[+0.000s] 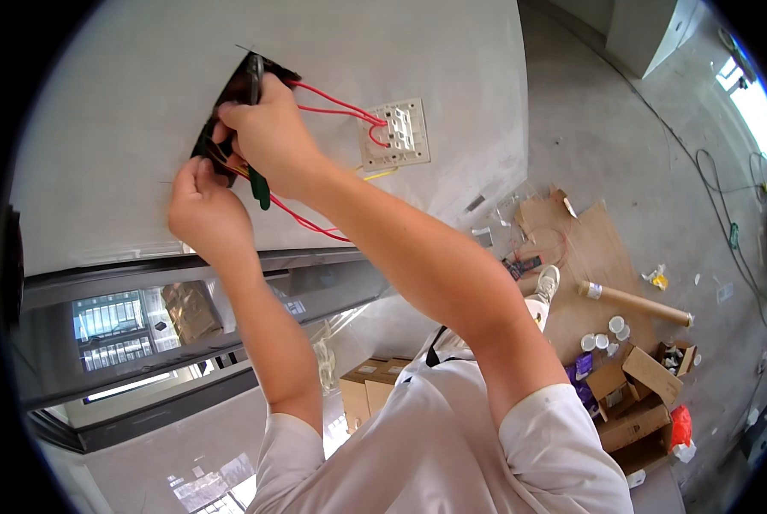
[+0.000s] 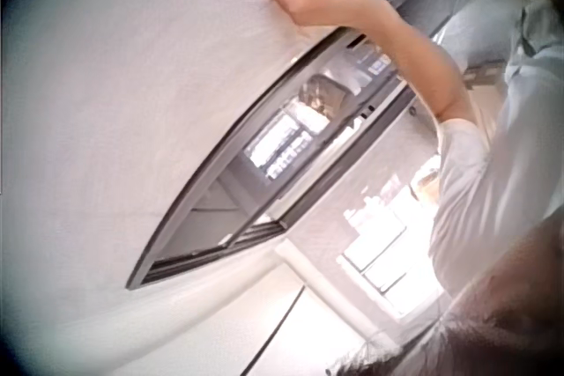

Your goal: The person installs a wall electrical outlet by stripping and connecting multiple colored wires to the terminal screws. They use a cordless drill to tighten the screws and pliers to strip wire insulation, then tuck the wires into the wall cavity.

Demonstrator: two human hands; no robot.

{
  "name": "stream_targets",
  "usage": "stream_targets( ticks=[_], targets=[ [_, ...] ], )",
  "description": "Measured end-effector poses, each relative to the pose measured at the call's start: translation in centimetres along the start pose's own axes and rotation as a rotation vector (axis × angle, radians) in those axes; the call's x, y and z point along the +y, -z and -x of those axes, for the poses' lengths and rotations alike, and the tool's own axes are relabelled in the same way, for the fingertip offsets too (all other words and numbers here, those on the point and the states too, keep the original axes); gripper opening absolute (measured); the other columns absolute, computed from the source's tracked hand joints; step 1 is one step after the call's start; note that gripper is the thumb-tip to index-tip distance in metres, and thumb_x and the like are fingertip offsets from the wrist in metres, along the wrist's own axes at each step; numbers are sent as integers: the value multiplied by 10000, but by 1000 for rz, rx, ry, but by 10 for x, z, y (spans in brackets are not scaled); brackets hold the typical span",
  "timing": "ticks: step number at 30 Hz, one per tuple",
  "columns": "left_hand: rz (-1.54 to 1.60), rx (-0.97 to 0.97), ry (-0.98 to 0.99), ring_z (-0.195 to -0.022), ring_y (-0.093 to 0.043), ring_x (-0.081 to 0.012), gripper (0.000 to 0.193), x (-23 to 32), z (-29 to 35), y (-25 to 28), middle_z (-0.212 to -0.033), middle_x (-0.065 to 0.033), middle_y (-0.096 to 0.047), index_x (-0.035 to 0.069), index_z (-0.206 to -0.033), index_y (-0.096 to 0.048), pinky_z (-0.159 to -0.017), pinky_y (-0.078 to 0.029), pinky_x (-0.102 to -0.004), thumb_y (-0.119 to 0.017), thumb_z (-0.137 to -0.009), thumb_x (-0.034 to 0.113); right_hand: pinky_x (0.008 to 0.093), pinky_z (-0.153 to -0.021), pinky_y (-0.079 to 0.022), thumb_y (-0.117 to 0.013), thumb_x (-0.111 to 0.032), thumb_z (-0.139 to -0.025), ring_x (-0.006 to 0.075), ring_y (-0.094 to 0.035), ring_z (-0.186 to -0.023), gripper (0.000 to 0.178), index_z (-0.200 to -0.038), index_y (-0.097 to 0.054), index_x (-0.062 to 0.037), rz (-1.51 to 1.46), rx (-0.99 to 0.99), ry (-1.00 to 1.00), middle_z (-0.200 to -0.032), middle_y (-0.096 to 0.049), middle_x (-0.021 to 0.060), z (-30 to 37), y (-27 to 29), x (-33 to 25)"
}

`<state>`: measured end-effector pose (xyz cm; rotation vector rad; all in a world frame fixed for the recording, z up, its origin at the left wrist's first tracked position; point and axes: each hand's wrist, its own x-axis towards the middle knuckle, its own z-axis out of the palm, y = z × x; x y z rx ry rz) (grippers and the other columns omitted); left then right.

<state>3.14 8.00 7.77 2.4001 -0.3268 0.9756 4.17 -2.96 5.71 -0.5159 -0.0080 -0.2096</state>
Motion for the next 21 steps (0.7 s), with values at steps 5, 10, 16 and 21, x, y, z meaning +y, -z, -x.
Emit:
stream_targets(
  ticks=[5,10,16,21],
  targets=[
    [241,-195,184,-855,-728,-192,295,18,22,25,-933,-131,-756,-52,-1240,-694,-783,-552,-281,-669,-964,51,302,-506,-457,-548,-71,-1016,122,-512,-545,59,-999,-569,-20,77,214,118,-802,-662,73,-7,-15,10],
    [96,-9,-205,-859,-674,-154,374,-21,69,42,-914,-73,-713,-33,-1339,-657,-790,-543,-298,-662,-972,36,298,-503,-464,-529,-33,-1016,122,-544,-545,55,-1008,-570,2,86,319,172,-829,-687,94,0,-24,14],
    [95,-138,-35,-833,-682,-279,412,-5,50,42,-934,-128,-709,-17,-1331,-655,-767,-530,-410,-583,-926,-49,298,-502,-495,-538,-21,-1027,132,-609,-557,39,-1049,-555,6,139,396,274,-894,-715,128,3,-26,19],
    [-289,-190,-180,-887,-692,-329,370,28,24,49,-1014,-163,-740,7,-1326,-672,-869,-503,-426,-611,-962,38,331,-568,-582,-533,-53,-1057,163,-653,-583,83,-1106,-534,13,37,474,359,-950,-723,157,3,-7,7]
  ],
)
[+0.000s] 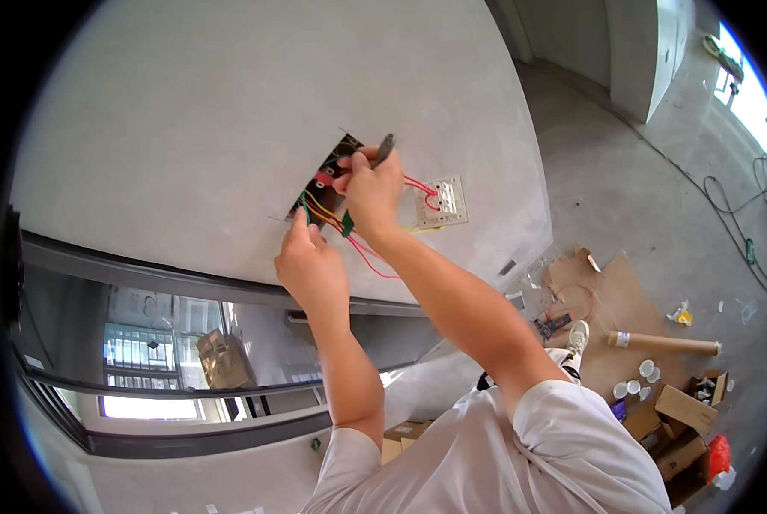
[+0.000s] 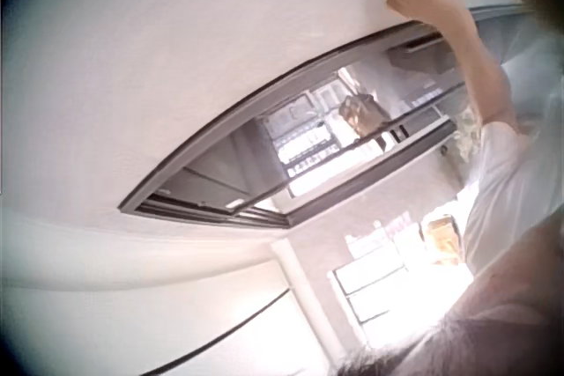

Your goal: The person installs a wall electrical outlet by stripping and connecting multiple colored wires to the terminal screws. They use a cordless drill to tighten the screws and pliers to strip wire insulation, then tuck the wires into the wall cavity.

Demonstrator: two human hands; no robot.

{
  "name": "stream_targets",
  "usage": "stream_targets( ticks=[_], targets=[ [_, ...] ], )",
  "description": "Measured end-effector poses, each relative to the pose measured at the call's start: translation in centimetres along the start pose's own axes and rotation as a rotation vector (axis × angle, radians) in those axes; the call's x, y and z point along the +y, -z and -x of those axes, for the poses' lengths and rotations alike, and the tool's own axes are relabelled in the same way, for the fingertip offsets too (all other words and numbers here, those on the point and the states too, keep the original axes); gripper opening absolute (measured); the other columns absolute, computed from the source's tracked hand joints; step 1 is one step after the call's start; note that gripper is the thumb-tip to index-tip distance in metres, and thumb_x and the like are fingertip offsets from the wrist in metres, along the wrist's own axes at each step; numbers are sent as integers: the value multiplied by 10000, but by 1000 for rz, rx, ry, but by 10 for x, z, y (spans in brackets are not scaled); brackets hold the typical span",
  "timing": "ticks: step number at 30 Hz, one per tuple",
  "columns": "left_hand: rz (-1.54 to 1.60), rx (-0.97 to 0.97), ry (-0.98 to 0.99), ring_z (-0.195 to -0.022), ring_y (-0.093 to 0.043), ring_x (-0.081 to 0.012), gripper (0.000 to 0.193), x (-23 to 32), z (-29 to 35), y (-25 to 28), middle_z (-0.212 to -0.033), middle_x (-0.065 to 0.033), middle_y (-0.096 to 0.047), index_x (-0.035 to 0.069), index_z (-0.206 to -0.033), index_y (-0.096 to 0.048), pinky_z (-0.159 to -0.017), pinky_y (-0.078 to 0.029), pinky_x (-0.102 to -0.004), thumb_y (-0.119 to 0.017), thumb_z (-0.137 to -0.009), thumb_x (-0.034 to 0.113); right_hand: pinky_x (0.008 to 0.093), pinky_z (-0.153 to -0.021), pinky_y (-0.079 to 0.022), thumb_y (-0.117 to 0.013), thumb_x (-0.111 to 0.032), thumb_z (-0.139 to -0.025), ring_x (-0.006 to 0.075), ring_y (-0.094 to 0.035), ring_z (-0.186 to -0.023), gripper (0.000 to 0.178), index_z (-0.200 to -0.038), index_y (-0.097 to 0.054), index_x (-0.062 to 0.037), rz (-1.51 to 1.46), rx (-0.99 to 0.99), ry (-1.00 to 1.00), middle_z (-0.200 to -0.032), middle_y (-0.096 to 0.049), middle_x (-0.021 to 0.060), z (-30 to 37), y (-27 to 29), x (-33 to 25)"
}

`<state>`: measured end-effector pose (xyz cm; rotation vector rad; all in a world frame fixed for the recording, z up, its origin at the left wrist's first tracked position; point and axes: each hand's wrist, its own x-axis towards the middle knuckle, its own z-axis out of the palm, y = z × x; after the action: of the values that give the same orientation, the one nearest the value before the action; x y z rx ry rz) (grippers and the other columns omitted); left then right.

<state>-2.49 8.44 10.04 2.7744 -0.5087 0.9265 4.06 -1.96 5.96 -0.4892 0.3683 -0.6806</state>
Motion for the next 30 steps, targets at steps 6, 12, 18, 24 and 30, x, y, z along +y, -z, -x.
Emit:
stream_targets(
  ticks=[6,12,18,24,30],
  targets=[
    [308,171,-124,-955,-658,-311,382,-39,34,-21,-996,-119,-710,38,-1318,-668,-888,-479,-451,-628,-941,-5,335,-563,-555,-539,-62,-1048,158,-630,-570,98,-1105,-544,17,19,-7,-29,-948,-726,157,-3,8,-28],
    [453,347,-313,-963,-657,-349,375,-41,13,-40,-1065,-153,-705,-9,-1268,-671,-805,-549,-444,-610,-912,-110,321,-547,-525,-532,-49,-1029,155,-601,-546,105,-1097,-570,22,-3,-3,-28,-924,-728,139,-8,27,-42],
    [427,427,-327,-936,-660,-350,305,-35,-4,-61,-1028,-155,-712,-12,-1229,-677,-815,-536,-452,-655,-927,-50,330,-580,-553,-571,-58,-1024,154,-605,-585,122,-1110,-583,28,37,51,122,-959,-727,179,-28,69,-74],
    [294,506,-381,-826,-624,-327,379,-69,-1,-86,-950,-131,-682,3,-1226,-665,-761,-461,-492,-650,-848,-7,327,-606,-544,-646,-79,-1004,129,-577,-604,140,-1119,-639,1,52,139,276,-936,-714,125,-41,87,-100],
    [348,257,-307,-1069,-583,-400,522,-11,-1,-133,-1353,-209,-567,-42,-1326,-575,-924,-449,-502,-601,-811,37,260,-640,-488,-670,-169,-1028,76,-519,-641,229,-1205,-658,-24,120,-14,470,-992,-716,70,-106,189,-147]
  ],
)
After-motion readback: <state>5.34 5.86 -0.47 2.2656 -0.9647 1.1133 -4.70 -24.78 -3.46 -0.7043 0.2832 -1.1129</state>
